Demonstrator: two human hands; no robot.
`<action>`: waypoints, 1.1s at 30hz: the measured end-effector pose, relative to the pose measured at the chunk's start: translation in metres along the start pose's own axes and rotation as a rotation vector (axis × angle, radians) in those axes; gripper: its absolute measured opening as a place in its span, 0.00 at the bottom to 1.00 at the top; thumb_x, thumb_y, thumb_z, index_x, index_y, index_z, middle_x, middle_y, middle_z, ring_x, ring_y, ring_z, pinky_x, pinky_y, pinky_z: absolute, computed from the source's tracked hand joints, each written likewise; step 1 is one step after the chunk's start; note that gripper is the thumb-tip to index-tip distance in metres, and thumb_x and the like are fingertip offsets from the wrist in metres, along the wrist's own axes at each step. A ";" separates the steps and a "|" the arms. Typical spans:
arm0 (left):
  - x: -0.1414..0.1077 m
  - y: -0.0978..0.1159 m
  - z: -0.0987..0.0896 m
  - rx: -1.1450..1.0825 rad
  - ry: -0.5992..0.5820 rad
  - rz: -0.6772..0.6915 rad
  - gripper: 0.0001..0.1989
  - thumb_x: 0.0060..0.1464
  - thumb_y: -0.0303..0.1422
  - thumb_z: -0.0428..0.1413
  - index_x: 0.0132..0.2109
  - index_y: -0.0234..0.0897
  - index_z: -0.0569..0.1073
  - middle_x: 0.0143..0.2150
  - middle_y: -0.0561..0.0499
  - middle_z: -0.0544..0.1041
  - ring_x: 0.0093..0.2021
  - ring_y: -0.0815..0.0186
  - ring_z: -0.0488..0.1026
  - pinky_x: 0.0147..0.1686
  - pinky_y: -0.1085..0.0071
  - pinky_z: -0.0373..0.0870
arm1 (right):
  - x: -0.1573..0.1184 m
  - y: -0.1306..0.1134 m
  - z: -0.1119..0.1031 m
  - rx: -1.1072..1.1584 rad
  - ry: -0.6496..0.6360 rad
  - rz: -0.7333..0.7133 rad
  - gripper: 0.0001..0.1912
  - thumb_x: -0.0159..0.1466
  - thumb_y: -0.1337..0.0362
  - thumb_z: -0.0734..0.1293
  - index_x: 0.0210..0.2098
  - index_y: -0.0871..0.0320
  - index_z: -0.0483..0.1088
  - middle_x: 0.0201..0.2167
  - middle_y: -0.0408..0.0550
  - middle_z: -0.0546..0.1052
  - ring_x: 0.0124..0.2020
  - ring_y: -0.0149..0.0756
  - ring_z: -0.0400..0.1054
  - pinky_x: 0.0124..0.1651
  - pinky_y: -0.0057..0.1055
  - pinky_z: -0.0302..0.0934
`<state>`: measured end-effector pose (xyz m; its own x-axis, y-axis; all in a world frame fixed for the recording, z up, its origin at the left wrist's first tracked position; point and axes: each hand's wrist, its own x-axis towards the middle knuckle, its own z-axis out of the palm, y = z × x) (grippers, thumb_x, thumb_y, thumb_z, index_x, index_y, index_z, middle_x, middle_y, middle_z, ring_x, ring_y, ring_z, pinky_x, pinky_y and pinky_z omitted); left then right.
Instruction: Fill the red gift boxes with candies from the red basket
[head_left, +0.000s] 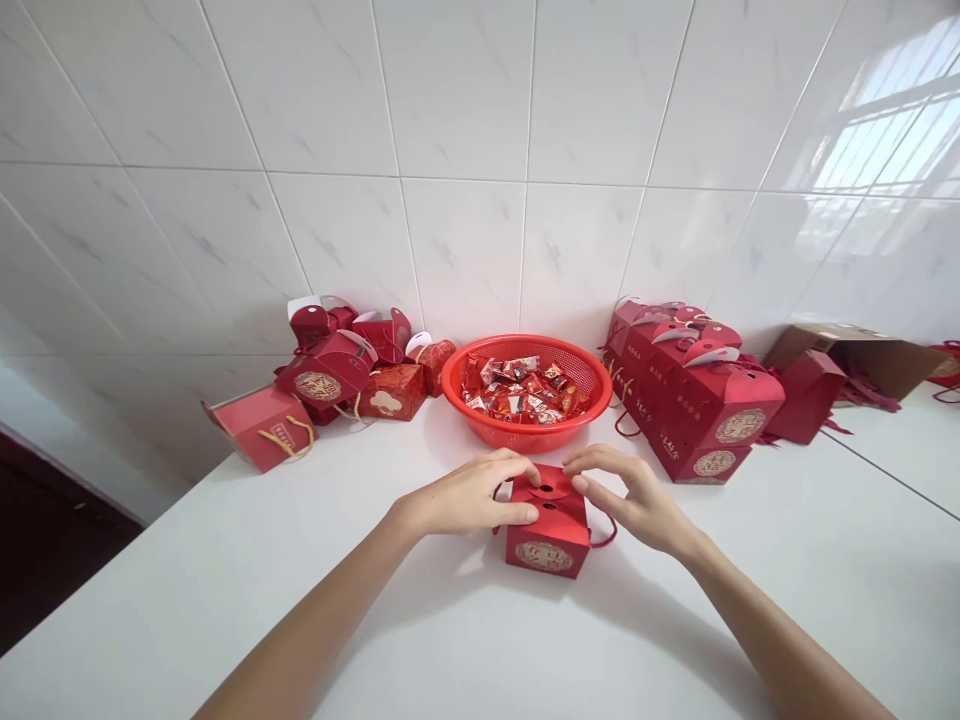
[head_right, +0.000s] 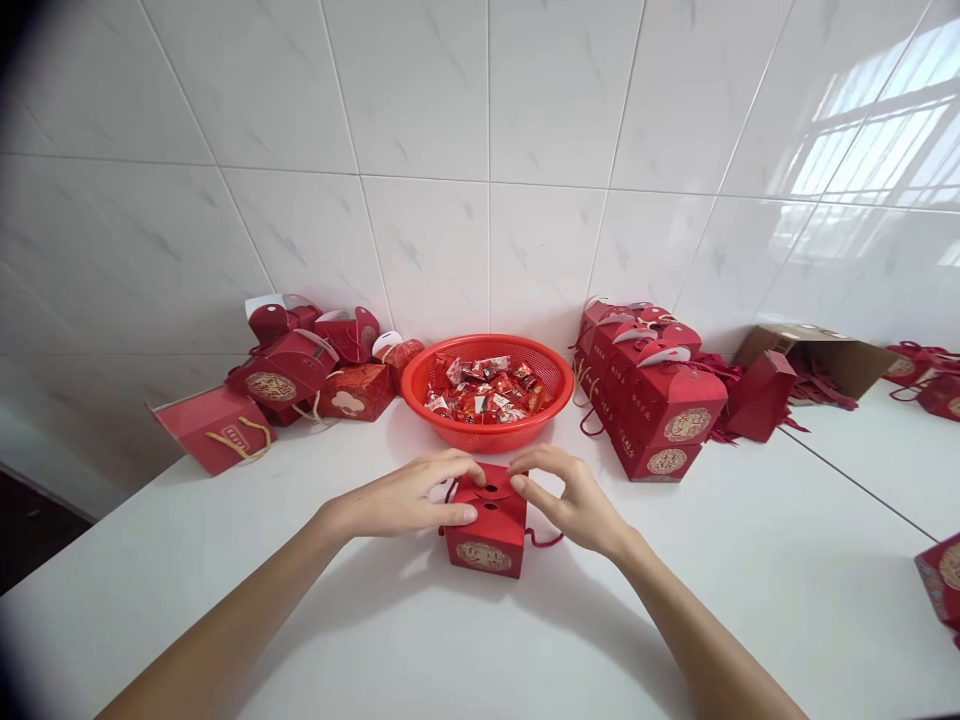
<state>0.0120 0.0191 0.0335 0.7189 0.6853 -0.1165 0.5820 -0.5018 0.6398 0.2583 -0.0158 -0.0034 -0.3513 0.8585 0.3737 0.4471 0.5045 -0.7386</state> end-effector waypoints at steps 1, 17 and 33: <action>0.001 -0.001 0.001 -0.008 -0.009 0.003 0.18 0.58 0.44 0.55 0.52 0.41 0.72 0.52 0.47 0.72 0.48 0.58 0.71 0.45 0.66 0.68 | -0.001 0.003 -0.001 -0.015 0.034 0.048 0.16 0.69 0.51 0.63 0.40 0.56 0.74 0.42 0.53 0.79 0.45 0.44 0.72 0.50 0.41 0.66; 0.013 0.001 0.025 -0.043 0.272 -0.082 0.21 0.52 0.43 0.61 0.51 0.40 0.77 0.49 0.47 0.73 0.43 0.60 0.73 0.48 0.62 0.71 | -0.002 0.014 -0.021 0.709 0.013 0.347 0.28 0.51 0.58 0.78 0.49 0.56 0.71 0.26 0.41 0.74 0.29 0.33 0.67 0.38 0.34 0.62; -0.023 0.053 0.024 -0.410 0.276 0.411 0.35 0.57 0.41 0.62 0.69 0.47 0.61 0.73 0.44 0.53 0.71 0.45 0.54 0.67 0.47 0.57 | -0.003 -0.049 0.014 0.036 0.323 0.032 0.06 0.62 0.60 0.70 0.33 0.56 0.74 0.30 0.44 0.78 0.32 0.36 0.70 0.36 0.32 0.63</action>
<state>0.0358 -0.0357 0.0518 0.6965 0.6179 0.3648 0.0480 -0.5473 0.8355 0.2258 -0.0440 0.0236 -0.0558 0.8619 0.5039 0.4222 0.4777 -0.7704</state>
